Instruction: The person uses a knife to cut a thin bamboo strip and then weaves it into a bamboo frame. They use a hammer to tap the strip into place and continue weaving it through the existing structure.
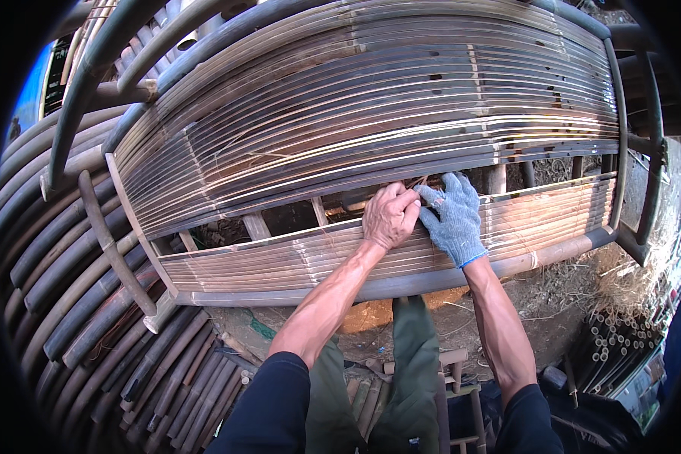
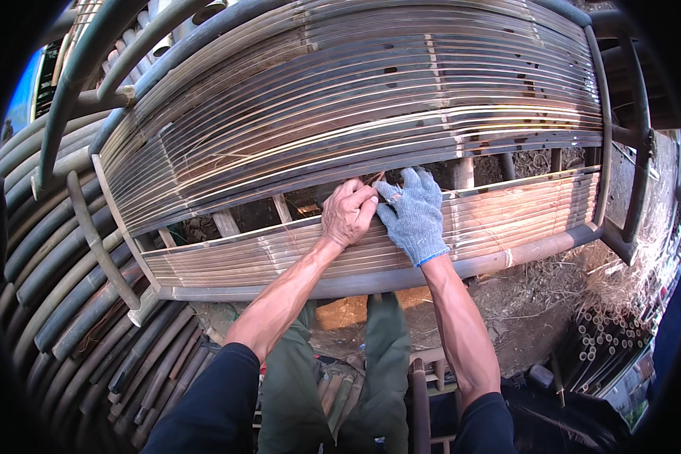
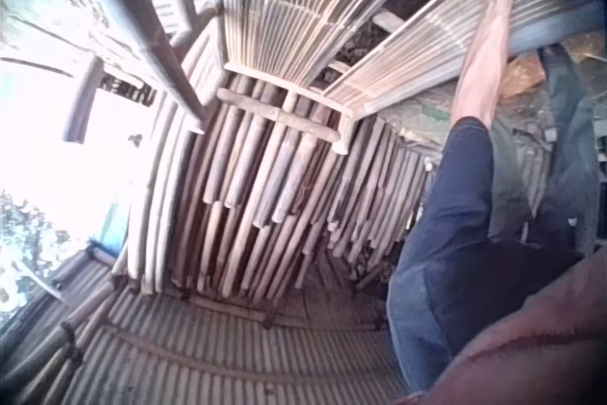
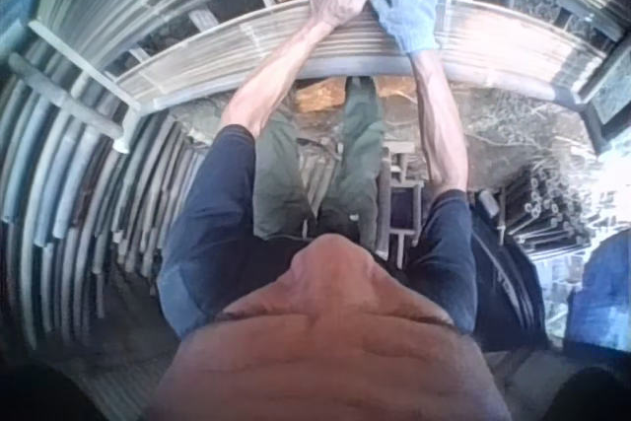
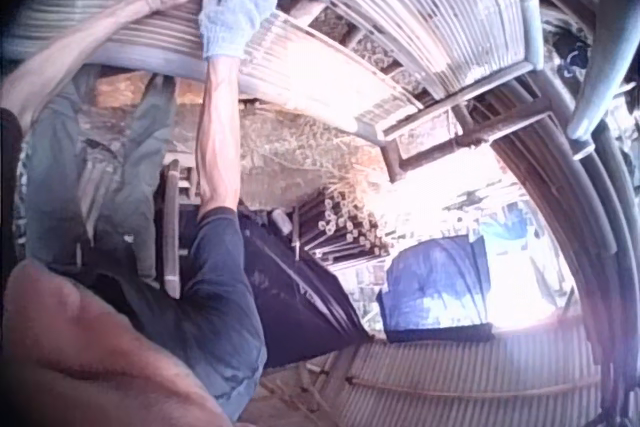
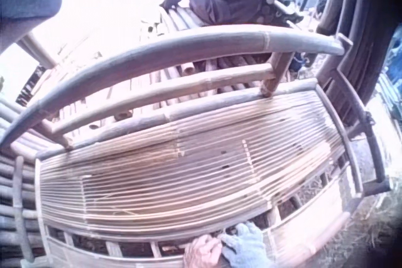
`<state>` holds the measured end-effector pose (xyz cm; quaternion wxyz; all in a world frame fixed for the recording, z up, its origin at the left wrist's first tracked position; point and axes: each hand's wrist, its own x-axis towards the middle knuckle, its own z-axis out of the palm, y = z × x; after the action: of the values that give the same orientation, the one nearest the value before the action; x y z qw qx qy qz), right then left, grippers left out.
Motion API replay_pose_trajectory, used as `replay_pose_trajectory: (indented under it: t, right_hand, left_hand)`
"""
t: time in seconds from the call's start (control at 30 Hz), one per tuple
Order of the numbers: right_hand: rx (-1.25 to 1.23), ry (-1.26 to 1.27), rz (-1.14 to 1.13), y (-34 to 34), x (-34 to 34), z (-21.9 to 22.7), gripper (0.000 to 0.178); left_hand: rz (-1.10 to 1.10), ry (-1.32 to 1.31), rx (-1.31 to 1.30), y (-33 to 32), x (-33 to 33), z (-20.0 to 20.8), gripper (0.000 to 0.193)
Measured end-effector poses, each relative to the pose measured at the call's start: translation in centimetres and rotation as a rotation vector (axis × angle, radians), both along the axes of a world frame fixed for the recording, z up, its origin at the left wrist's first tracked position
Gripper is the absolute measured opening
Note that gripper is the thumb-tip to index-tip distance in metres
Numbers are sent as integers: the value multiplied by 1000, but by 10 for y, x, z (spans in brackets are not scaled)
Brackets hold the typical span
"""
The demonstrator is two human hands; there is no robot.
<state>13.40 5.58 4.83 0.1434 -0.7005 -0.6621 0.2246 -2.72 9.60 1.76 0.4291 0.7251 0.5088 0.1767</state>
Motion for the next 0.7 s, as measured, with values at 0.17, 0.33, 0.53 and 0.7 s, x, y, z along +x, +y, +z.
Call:
replay_pose_trajectory:
  t: [0.17, 0.33, 0.53, 0.7]
  right_hand:
    - [17, 188, -72, -10, 6, 3, 20]
    - [-394, 886, -499, -58, 45, 102, 11]
    - [-324, 239, -622, -264, 163, 207, 27]
    - [-809, -101, -837, -449, 268, 303, 28]
  left_hand:
    - [-74, -39, -7, 1, -3, 1, 13]
    - [8, -107, -17, 1, 1, -4, 16]
    - [-4, 89, -281, 8, -2, 4, 28]
    - [91, 57, -388, 13, 1, -12, 48]
